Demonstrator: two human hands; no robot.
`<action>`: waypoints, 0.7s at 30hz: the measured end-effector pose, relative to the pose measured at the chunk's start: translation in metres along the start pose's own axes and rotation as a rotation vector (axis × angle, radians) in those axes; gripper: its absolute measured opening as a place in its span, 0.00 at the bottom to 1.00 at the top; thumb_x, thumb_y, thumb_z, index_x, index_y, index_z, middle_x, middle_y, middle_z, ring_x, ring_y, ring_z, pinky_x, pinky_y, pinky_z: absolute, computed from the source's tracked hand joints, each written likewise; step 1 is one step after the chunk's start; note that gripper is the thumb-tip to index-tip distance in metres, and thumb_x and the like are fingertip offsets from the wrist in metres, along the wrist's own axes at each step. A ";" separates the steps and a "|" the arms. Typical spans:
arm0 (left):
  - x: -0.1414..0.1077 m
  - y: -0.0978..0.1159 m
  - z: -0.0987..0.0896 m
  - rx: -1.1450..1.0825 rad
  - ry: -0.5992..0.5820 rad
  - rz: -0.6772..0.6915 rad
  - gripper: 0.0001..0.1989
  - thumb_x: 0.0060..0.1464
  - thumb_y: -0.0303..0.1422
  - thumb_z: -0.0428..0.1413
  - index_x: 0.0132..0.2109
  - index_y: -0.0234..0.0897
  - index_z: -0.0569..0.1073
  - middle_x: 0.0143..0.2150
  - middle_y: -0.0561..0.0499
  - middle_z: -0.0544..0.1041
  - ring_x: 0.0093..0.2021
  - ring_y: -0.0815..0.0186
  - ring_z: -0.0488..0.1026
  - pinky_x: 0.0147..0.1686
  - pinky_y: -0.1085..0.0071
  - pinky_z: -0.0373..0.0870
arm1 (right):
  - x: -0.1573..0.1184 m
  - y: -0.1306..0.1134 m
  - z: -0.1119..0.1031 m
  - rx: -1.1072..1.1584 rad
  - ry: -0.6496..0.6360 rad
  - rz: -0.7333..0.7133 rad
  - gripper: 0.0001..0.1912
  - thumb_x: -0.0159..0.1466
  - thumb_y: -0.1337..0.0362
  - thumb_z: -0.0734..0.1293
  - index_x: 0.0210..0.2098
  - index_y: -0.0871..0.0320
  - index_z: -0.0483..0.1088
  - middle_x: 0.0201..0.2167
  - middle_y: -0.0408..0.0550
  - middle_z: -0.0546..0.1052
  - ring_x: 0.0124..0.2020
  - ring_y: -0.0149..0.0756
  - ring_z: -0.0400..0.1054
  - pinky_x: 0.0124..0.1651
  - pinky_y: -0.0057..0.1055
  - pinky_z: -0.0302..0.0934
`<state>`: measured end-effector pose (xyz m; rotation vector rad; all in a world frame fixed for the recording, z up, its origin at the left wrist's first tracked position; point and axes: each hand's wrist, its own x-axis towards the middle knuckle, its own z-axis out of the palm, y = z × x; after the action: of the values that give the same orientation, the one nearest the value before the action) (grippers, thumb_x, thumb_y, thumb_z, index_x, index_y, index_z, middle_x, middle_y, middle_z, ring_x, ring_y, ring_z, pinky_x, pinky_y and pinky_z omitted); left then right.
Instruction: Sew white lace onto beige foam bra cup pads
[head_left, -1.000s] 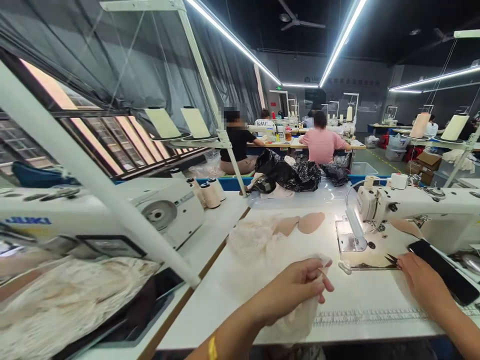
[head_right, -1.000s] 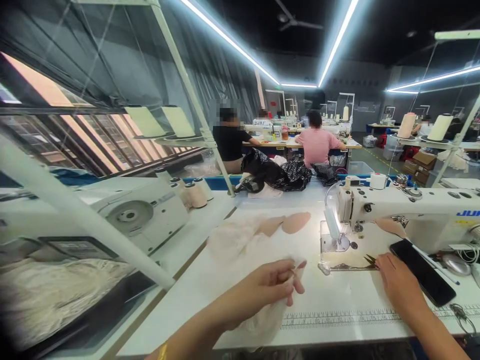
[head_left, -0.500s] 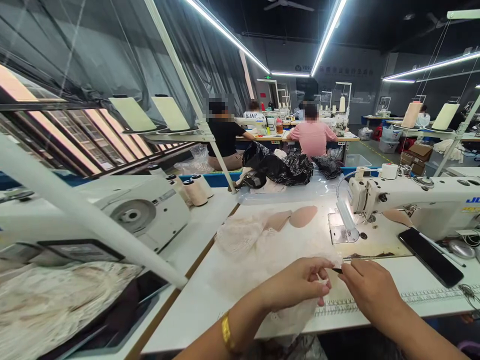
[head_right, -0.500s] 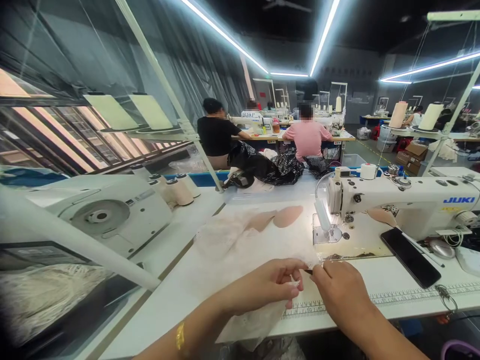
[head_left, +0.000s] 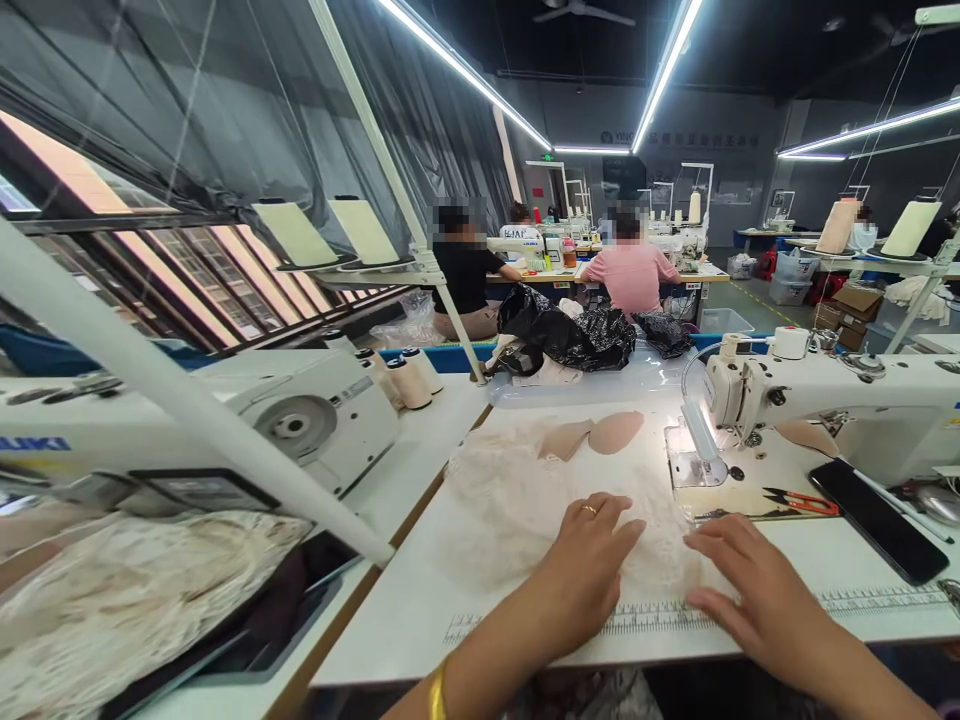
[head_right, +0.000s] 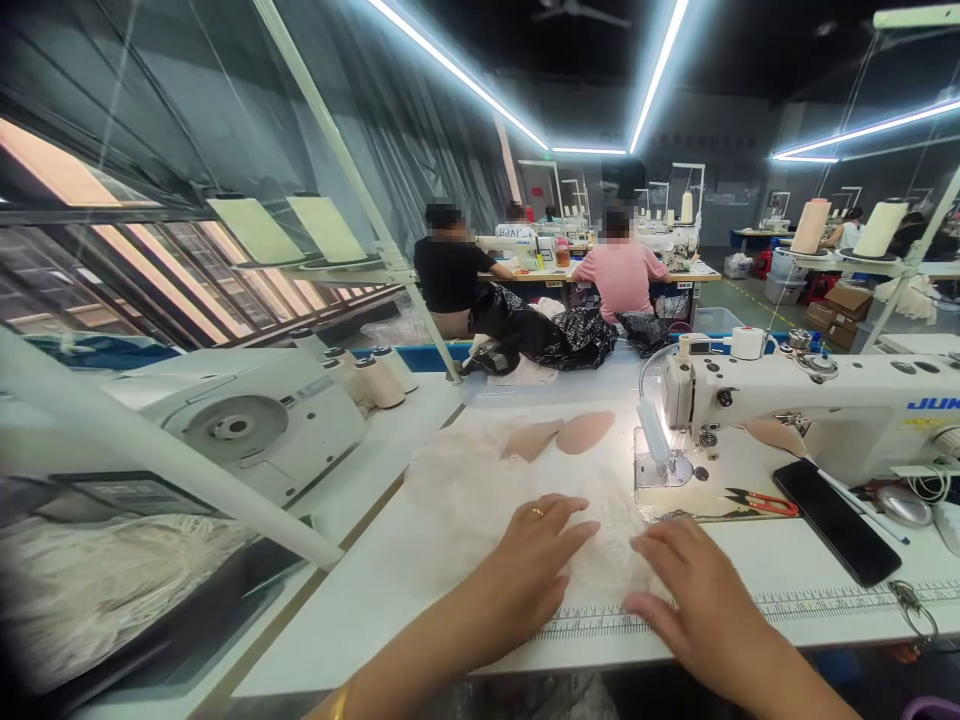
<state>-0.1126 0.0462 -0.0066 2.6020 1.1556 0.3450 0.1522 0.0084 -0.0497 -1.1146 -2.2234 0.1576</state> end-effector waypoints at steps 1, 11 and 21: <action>0.001 0.001 0.006 -0.019 -0.008 0.005 0.35 0.47 0.18 0.55 0.63 0.38 0.71 0.69 0.38 0.68 0.70 0.42 0.61 0.69 0.41 0.57 | 0.008 -0.011 0.012 0.033 -0.036 -0.028 0.21 0.72 0.60 0.69 0.62 0.56 0.69 0.54 0.60 0.77 0.53 0.53 0.71 0.55 0.48 0.70; 0.011 -0.010 -0.005 -1.025 0.087 -0.314 0.20 0.60 0.50 0.60 0.43 0.38 0.71 0.36 0.51 0.74 0.38 0.61 0.71 0.37 0.68 0.68 | 0.024 -0.006 -0.001 1.092 -0.155 0.548 0.20 0.69 0.43 0.69 0.39 0.55 0.69 0.32 0.42 0.71 0.35 0.36 0.67 0.40 0.31 0.63; 0.030 0.013 0.003 -0.987 0.128 -0.425 0.25 0.54 0.57 0.61 0.30 0.38 0.68 0.27 0.56 0.65 0.29 0.67 0.60 0.28 0.72 0.56 | 0.030 -0.008 0.020 0.563 0.086 0.426 0.14 0.75 0.52 0.63 0.39 0.53 0.72 0.30 0.43 0.74 0.34 0.39 0.67 0.40 0.34 0.61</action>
<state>-0.0829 0.0596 -0.0019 1.4703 1.1329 0.7537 0.1218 0.0296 -0.0473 -1.2139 -1.6752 0.8396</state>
